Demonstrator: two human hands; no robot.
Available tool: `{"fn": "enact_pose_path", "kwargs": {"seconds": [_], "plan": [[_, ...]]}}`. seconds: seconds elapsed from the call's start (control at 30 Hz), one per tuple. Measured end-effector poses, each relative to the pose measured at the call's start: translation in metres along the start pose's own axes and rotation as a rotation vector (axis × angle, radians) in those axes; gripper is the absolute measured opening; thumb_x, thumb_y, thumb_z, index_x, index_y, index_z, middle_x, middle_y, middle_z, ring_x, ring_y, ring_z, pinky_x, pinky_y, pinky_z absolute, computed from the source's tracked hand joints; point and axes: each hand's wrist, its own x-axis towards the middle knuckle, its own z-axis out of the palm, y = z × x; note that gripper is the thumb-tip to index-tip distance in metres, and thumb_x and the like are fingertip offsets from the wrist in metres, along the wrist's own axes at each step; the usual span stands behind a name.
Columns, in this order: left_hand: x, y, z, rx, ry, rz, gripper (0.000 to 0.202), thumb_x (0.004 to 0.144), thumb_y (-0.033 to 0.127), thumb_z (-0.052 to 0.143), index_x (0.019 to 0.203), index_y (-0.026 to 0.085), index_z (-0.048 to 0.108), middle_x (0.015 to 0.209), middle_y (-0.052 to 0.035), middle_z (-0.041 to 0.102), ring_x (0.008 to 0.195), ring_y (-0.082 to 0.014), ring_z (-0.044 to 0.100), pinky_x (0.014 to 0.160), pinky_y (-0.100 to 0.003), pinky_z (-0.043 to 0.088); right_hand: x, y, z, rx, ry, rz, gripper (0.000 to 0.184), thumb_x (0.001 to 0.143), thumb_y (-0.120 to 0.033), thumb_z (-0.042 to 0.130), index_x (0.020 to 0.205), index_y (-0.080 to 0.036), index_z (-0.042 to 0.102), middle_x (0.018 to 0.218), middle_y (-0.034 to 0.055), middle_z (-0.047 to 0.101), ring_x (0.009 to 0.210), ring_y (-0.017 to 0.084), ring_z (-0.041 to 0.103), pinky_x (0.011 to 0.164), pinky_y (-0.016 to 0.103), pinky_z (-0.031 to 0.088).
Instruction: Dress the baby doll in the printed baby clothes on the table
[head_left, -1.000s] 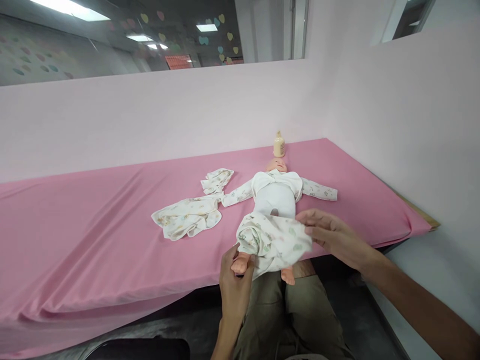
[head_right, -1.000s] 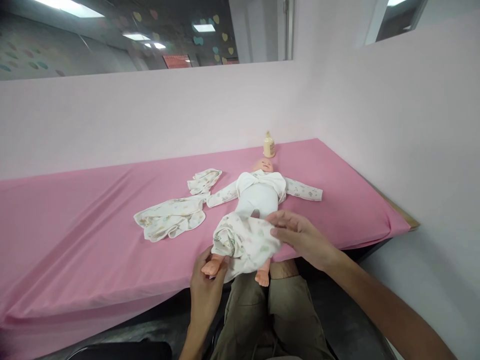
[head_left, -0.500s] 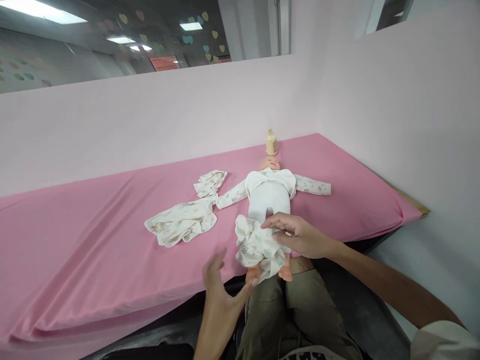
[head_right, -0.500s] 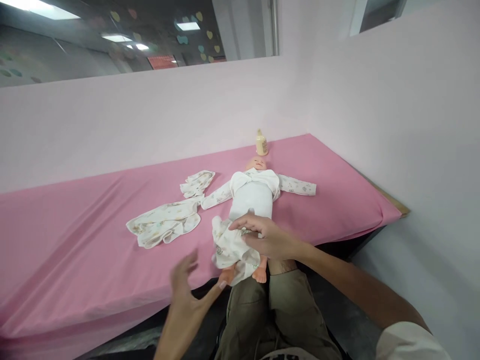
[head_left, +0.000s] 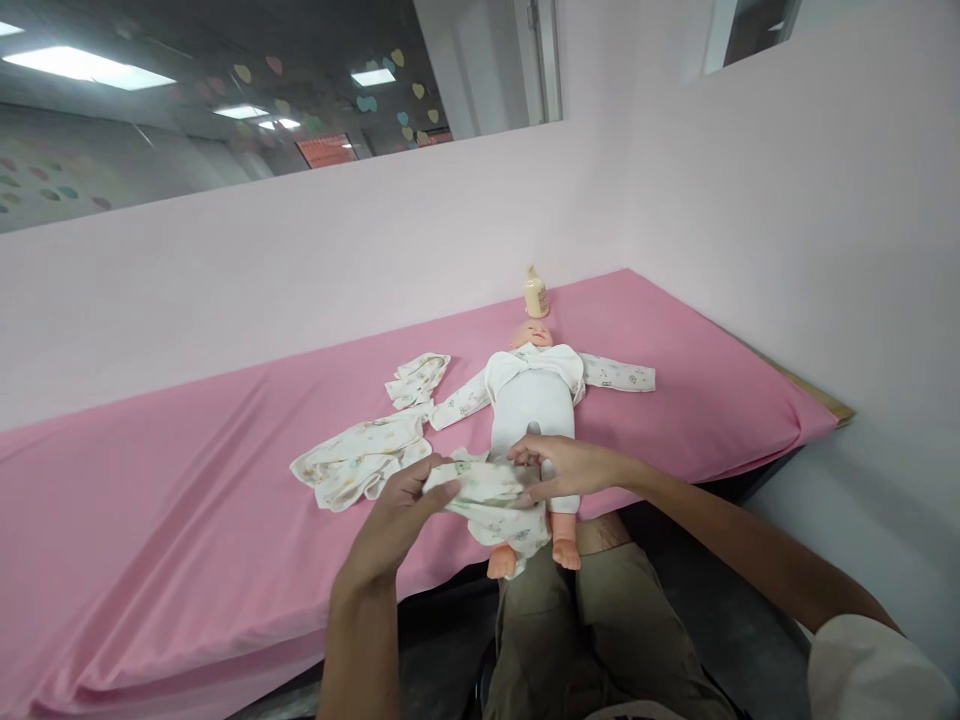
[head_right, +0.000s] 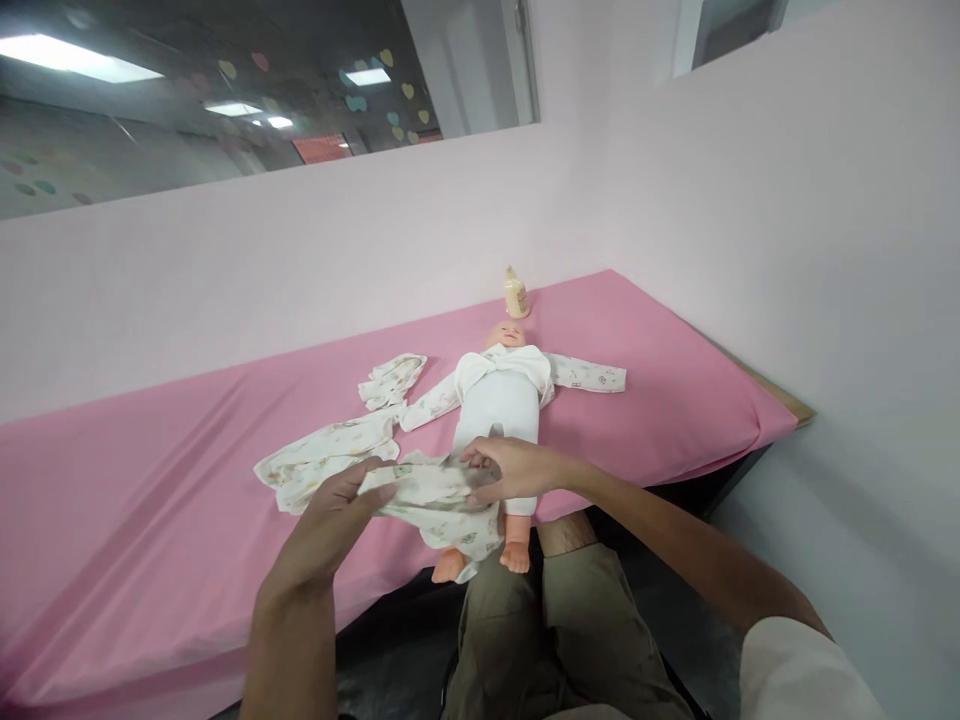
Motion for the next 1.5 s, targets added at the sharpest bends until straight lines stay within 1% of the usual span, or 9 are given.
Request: {"fn": "enact_pose_path", "kwargs": {"seconds": [0.2,0.33,0.47,0.63,0.77,1.03,1.23,1.37,1.5], "plan": [[0.009,-0.014,-0.01,-0.534,0.147,-0.125,0.02,0.06,0.024,0.077,0.066,0.015,0.06,0.062,0.002,0.055,0.058,-0.0098,0.05,0.053,-0.021,0.045,0.001,0.026,0.018,-0.507,0.071,-0.041,0.031,0.071,-0.032,0.074,0.093,-0.013,0.063,0.101,0.0102,0.058,0.11,0.027,0.048,0.099,0.041,0.039],[0.011,-0.022,-0.008,-0.649,0.254,-0.158,0.018,0.059,0.017,0.073,0.075,0.014,0.066,0.069,0.0003,0.062,0.063,-0.0122,0.057,0.055,-0.021,0.049,-0.008,0.03,0.041,-0.606,0.033,-0.127,0.031,0.072,-0.039,0.073,0.093,-0.017,0.066,0.112,0.0097,0.06,0.127,0.032,0.036,0.113,0.049,0.02],[0.011,-0.024,-0.009,-0.699,0.283,-0.177,0.015,0.06,0.015,0.071,0.074,0.013,0.065,0.067,0.0005,0.063,0.061,-0.0122,0.058,0.053,-0.021,0.05,-0.006,0.029,0.055,-0.64,0.095,-0.152,0.008,0.082,-0.019,0.059,0.086,-0.017,0.065,0.101,0.008,0.065,0.118,0.027,0.046,0.115,0.049,0.014],[0.016,-0.023,-0.015,-0.754,0.391,-0.193,0.018,0.06,0.011,0.07,0.078,0.012,0.066,0.073,0.0001,0.065,0.064,-0.0125,0.06,0.054,-0.021,0.052,-0.009,0.013,0.039,-0.414,0.255,-0.079,0.013,0.081,-0.009,0.048,0.074,-0.017,0.054,0.076,0.0036,0.059,0.081,0.017,0.054,0.09,0.035,0.041],[0.023,-0.023,-0.015,-0.808,0.406,-0.172,0.015,0.064,0.011,0.068,0.079,0.012,0.067,0.075,-0.0013,0.067,0.066,-0.0138,0.063,0.055,-0.02,0.052,-0.022,-0.007,0.021,-0.127,0.32,0.079,0.009,0.086,-0.018,0.048,0.085,-0.017,0.058,0.071,-0.0009,0.057,0.066,0.013,0.051,0.062,0.026,0.038],[0.023,-0.032,-0.013,-0.703,0.255,-0.265,0.016,0.061,0.017,0.075,0.074,0.011,0.067,0.066,-0.0009,0.063,0.059,-0.0132,0.059,0.05,-0.022,0.049,-0.042,-0.015,0.018,-0.184,0.296,0.053,0.02,0.092,-0.024,0.045,0.094,-0.017,0.064,0.089,0.0029,0.066,0.078,0.015,0.056,0.068,0.026,0.036],[0.027,-0.029,-0.013,-0.503,0.124,-0.26,0.024,0.061,0.029,0.079,0.073,0.014,0.064,0.065,0.0005,0.06,0.057,-0.0108,0.054,0.052,-0.021,0.043,-0.067,-0.022,0.007,0.104,0.083,0.351,0.026,0.086,-0.038,0.057,0.099,-0.016,0.063,0.071,-0.0016,0.055,0.061,0.011,0.046,0.054,0.023,0.031],[0.031,-0.019,-0.015,-0.12,-0.183,-0.33,0.023,0.066,0.033,0.075,0.069,0.014,0.062,0.056,0.0036,0.049,0.048,-0.0064,0.039,0.046,-0.019,0.027,-0.086,-0.031,-0.006,0.185,-0.116,0.443,0.041,0.076,-0.043,0.067,0.108,-0.018,0.06,0.08,-0.0009,0.058,0.068,0.012,0.049,0.057,0.022,0.034],[0.034,-0.003,-0.019,0.218,-0.419,-0.253,0.021,0.071,0.032,0.07,0.062,0.015,0.062,0.055,0.0036,0.04,0.052,-0.007,0.029,0.05,-0.022,0.019,-0.096,-0.031,-0.004,-0.1,-0.125,0.456,0.021,0.078,-0.037,0.062,0.079,-0.018,0.054,0.071,-0.0025,0.051,0.061,0.01,0.042,0.051,0.024,0.026]]}}
